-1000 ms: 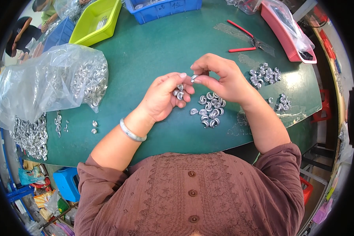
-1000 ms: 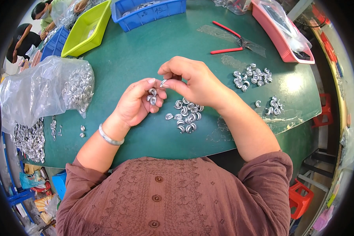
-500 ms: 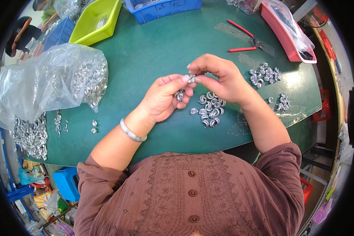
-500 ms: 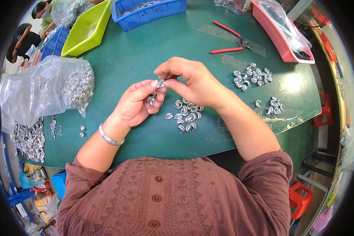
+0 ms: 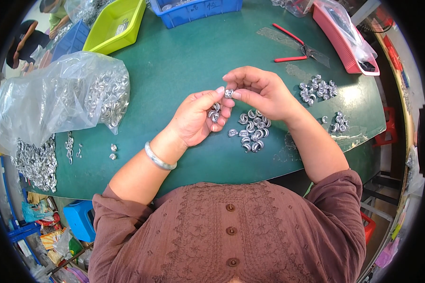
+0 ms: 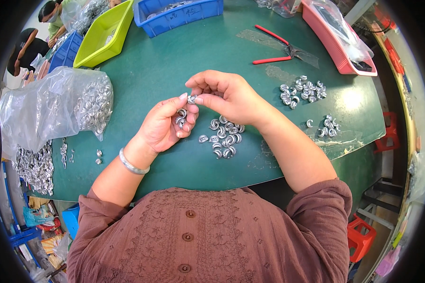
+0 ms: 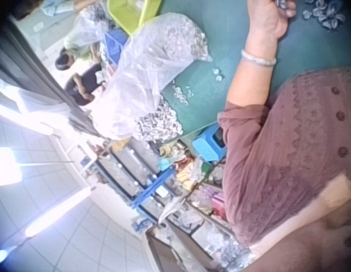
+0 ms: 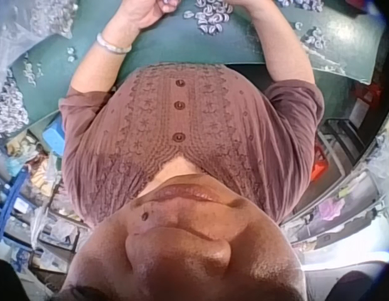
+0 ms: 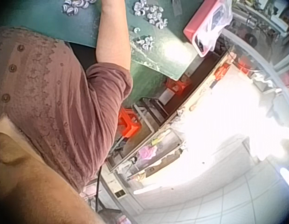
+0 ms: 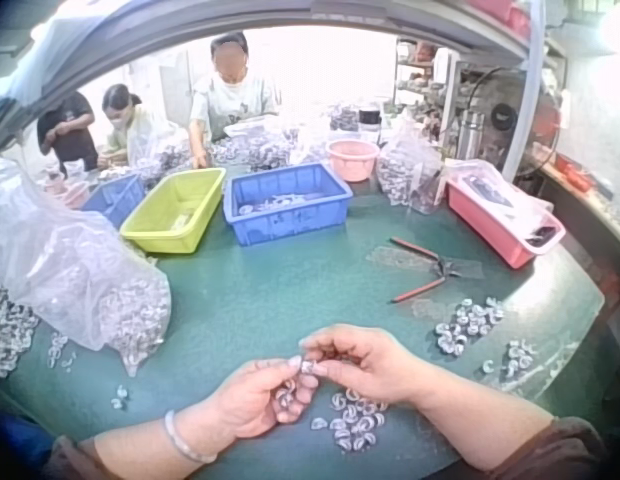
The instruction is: The person assembles small metal components by hand and with pliers, picking up silver-colored rings and round metal parts, joining them, and placing the assembled units on the table.
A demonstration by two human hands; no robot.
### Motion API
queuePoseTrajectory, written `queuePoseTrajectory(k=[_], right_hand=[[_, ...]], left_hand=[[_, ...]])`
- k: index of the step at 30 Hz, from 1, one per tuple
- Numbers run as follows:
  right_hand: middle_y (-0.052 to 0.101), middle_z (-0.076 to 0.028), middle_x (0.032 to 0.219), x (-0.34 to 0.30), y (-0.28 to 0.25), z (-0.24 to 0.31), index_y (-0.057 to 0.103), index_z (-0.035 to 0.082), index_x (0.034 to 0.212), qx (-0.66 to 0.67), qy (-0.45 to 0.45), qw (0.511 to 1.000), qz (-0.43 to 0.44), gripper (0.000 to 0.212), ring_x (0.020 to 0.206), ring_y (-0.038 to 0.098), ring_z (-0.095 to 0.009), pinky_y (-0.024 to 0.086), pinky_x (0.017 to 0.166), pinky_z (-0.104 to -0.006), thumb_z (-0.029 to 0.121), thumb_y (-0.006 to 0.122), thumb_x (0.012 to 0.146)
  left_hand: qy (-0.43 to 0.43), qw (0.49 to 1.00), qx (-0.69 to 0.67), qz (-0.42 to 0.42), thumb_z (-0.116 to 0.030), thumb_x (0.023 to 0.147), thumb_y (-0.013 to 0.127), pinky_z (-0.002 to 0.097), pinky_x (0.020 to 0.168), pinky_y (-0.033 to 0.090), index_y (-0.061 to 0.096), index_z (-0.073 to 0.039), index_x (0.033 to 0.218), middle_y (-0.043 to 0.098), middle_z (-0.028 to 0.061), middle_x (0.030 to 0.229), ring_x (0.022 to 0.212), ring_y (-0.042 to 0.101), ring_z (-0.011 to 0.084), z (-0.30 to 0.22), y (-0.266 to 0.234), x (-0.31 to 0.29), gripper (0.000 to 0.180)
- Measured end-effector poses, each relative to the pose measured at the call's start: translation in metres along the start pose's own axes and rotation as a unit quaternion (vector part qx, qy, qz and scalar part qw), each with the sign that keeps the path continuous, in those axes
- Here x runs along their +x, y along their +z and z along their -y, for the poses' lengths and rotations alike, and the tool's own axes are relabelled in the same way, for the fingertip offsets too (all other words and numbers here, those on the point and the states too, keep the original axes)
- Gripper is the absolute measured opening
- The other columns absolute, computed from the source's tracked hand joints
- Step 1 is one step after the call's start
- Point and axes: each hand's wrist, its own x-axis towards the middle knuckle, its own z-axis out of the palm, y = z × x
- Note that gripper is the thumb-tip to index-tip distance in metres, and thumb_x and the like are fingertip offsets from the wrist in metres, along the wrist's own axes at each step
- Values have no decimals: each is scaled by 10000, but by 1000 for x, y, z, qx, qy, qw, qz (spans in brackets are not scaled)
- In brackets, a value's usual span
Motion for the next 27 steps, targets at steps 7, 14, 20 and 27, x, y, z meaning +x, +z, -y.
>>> queuePoseTrajectory(k=[7,14,20,27], right_hand=[[564,-46,948,0,1,-1,516,-9,1092,-6,-21,1000,-7,288,888,540,-102,447,794,-237,-46,535,807],[566,-54,954,1,1,0,528,-3,1085,-31,-38,999,-13,294,867,537,-112,451,777,-252,-55,533,795],[575,-62,957,1,1,1,550,4,1062,-65,-75,995,-26,288,853,542,-128,446,782,-264,-63,533,783],[589,-71,959,0,1,3,551,7,1059,-112,-102,988,-19,286,875,556,-139,442,774,-267,-63,524,784]], left_hand=[[9,1000,3,14,-229,859,521,187,473,387,582,-18,871,556,35,722,578,497,105,1,-1,1,221],[19,1000,-10,20,-189,864,515,184,487,391,582,-22,890,559,30,729,592,502,93,3,-3,3,182],[35,999,-23,9,-164,869,513,211,500,408,574,-24,917,575,36,748,607,513,96,4,-5,4,161],[71,997,-30,-13,-129,844,554,210,533,426,564,-22,960,588,46,789,637,526,97,4,-1,5,158]])
